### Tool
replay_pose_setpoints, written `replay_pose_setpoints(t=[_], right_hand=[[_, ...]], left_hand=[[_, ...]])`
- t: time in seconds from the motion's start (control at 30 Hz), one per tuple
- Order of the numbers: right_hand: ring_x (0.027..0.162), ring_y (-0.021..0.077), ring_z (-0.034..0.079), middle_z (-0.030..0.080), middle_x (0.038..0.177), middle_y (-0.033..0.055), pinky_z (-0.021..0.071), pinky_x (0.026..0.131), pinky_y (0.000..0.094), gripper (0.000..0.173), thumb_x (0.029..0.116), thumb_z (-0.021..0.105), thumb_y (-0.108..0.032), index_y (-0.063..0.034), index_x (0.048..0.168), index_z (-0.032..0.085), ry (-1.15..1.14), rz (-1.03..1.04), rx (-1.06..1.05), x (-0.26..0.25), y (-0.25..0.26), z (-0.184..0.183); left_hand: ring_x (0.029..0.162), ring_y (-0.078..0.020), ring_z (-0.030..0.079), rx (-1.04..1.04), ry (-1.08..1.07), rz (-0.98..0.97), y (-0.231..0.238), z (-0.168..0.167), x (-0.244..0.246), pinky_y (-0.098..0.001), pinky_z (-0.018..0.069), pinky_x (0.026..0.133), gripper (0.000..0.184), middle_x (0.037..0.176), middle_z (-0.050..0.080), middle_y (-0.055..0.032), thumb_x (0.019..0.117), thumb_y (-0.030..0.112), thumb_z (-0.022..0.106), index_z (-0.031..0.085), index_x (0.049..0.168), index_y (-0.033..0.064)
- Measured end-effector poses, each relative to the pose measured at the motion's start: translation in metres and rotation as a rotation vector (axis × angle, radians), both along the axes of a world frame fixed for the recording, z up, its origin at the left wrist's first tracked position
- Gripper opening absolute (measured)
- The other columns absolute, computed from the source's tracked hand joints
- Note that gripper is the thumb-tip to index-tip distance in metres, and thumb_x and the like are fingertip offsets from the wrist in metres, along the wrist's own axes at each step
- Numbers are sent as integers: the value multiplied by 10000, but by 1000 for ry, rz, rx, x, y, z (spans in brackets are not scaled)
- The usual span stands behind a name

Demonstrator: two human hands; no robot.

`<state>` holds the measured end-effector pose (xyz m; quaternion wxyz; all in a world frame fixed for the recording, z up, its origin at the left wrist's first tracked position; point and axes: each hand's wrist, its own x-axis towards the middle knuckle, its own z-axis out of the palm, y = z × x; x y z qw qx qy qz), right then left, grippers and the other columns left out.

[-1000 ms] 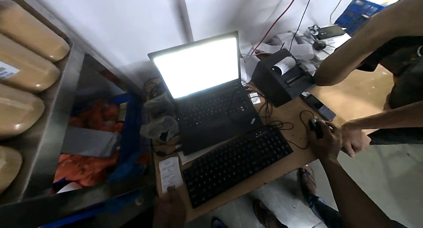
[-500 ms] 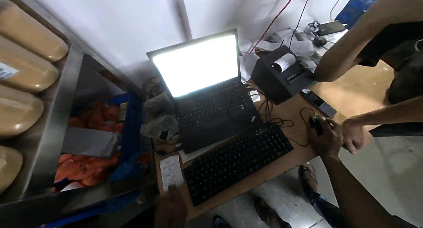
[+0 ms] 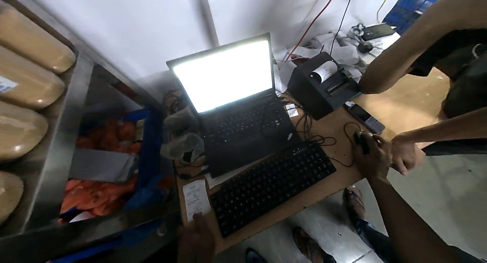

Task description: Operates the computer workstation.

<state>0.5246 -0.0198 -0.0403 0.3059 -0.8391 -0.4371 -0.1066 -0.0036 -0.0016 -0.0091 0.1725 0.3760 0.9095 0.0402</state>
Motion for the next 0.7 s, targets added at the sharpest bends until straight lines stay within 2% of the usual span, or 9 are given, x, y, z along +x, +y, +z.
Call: replay_pose_setpoints(t=[0.43,0.7], right_hand=[[1224,549,552,562,1366,319,435,946,728,418,951,578,-257,-46,1297,677,-2,-12,-12,1,1,-1],[1228,557,546,549,1374,332,445,953,714,402,950,589,-234,-42,1293,676,-13,-4,-17,4,1,-4]], left_hand=[[1179,-416,668,29,-14,11,-1,2,0,-599,528,978,706,1260,672,-278,1071,530,406,487,1443,-64],[1171,-408,676,44,12,29,-1,-12,-4,-598,533,973,729,1260,678,-267,1065,561,384,469,1467,-41]])
